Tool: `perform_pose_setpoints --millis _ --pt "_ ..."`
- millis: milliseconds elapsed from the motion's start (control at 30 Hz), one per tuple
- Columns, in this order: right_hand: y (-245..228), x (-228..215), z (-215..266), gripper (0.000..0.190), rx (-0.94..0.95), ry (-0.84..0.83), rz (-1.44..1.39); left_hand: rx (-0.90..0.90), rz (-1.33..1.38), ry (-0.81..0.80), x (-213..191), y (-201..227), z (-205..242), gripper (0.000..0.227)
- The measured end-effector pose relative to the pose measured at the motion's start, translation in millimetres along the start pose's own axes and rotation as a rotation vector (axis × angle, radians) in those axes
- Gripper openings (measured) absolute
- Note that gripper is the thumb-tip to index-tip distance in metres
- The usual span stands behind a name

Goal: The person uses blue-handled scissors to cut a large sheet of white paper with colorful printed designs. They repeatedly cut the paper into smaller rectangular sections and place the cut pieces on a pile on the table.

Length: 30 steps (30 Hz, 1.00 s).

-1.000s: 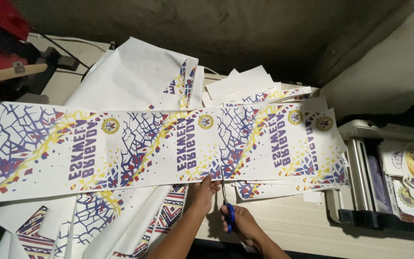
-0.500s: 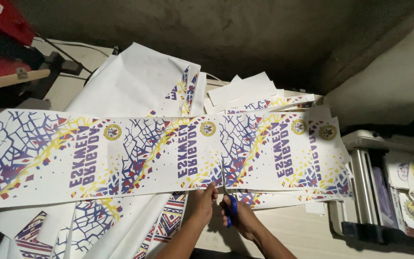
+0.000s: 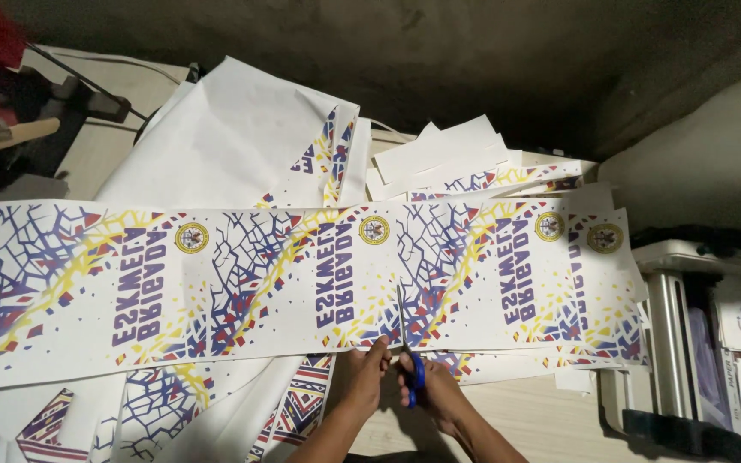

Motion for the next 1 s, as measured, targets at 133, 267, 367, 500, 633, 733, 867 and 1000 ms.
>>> perform_pose_setpoints --millis 133,267,367,500,633,733,867,1000 --pt "-17 9 -6 0.04 -0.041 -0.022 -0.02 -0.005 -0.081 -0.008 -4 -2 -1 0.025" --pt "-19 12 -13 0.039 -0.088 -0.043 -0.014 -0.039 -0.118 -0.007 -4 2 0 0.027" --pt "-13 3 -22 0.036 -0.148 -0.067 0.037 -0.043 -0.062 -0.012 0 6 2 0.022" --pt "-22 7 -20 0.035 -0.148 -0.055 0.064 -0.046 -0.049 0.015 6 21 10 0.015" --pt "-43 17 -20 0.038 -0.118 -0.001 0.045 -0.052 -0.085 -0.055 4 20 12 0.021" --pt "-53 24 -21 0.04 -0.108 0.006 0.0 -0.071 -0.084 -0.06 2 14 10 0.02" --pt "-43 17 -39 0.039 -0.166 -0.042 -0.016 -0.082 -0.054 -0.057 2 11 7 0.018" --pt "-41 15 -42 0.038 -0.222 -0.06 0.034 -0.103 -0.006 -0.061 1 9 12 0.017"
Point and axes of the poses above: each hand's wrist, its own z-axis away from the middle knuckle, its own x-axis out of the palm, y = z × x, the point moved 3 cm from there along -z, towards the middle knuckle, and after that the axes turned 3 degrees about y, right-handed, at the moved point
